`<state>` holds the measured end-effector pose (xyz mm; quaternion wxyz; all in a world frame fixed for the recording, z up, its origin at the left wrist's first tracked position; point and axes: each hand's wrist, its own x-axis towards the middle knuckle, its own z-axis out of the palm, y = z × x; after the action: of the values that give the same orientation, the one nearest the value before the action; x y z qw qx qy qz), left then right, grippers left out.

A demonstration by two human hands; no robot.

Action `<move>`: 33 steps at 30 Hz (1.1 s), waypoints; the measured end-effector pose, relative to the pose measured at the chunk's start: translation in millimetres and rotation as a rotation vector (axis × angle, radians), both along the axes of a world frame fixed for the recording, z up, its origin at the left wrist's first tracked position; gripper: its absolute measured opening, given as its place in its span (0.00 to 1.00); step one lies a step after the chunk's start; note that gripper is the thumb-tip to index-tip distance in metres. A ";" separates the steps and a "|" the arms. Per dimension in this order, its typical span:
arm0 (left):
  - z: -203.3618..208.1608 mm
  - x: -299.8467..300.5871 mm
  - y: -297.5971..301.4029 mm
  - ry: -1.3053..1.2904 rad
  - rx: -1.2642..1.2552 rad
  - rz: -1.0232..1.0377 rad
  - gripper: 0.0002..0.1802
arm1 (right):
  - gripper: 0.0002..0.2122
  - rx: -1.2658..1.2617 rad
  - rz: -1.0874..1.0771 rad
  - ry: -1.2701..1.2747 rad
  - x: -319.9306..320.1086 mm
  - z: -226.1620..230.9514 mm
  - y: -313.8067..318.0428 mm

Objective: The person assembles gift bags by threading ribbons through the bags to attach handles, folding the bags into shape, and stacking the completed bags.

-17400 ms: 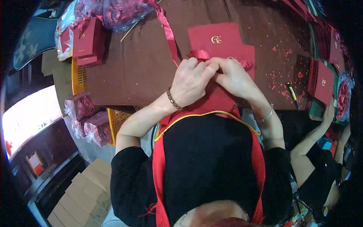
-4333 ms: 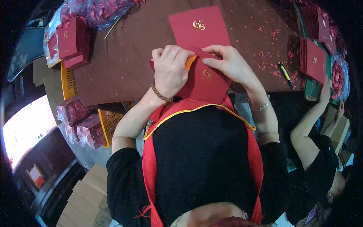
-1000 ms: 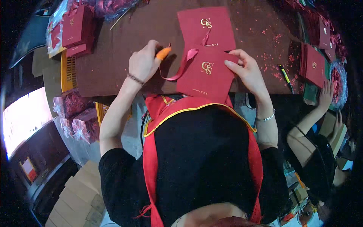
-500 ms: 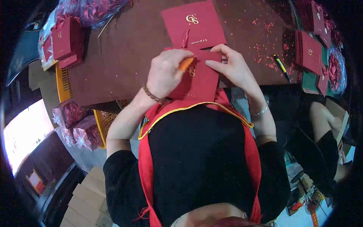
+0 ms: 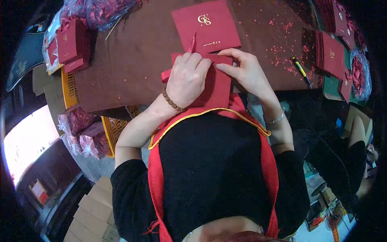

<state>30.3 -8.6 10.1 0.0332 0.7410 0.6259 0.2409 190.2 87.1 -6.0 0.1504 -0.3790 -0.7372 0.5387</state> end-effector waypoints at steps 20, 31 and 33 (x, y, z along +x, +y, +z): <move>7.5 -9.6 14.3 -0.364 -0.333 0.149 0.04 | 0.13 -0.065 -0.052 0.176 0.1 -12.5 -9.9; -3.8 12.1 9.8 -0.104 0.045 0.088 0.06 | 0.12 -0.165 -0.087 0.223 2.9 -12.8 -12.9; -1.5 14.9 13.4 -0.035 0.077 0.062 0.06 | 0.12 -0.169 -0.089 0.203 3.9 -6.7 -11.5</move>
<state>45.2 4.8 8.6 0.0084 0.7176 0.6382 0.2786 194.1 75.6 -12.8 0.2155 -0.3663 -0.6528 0.6271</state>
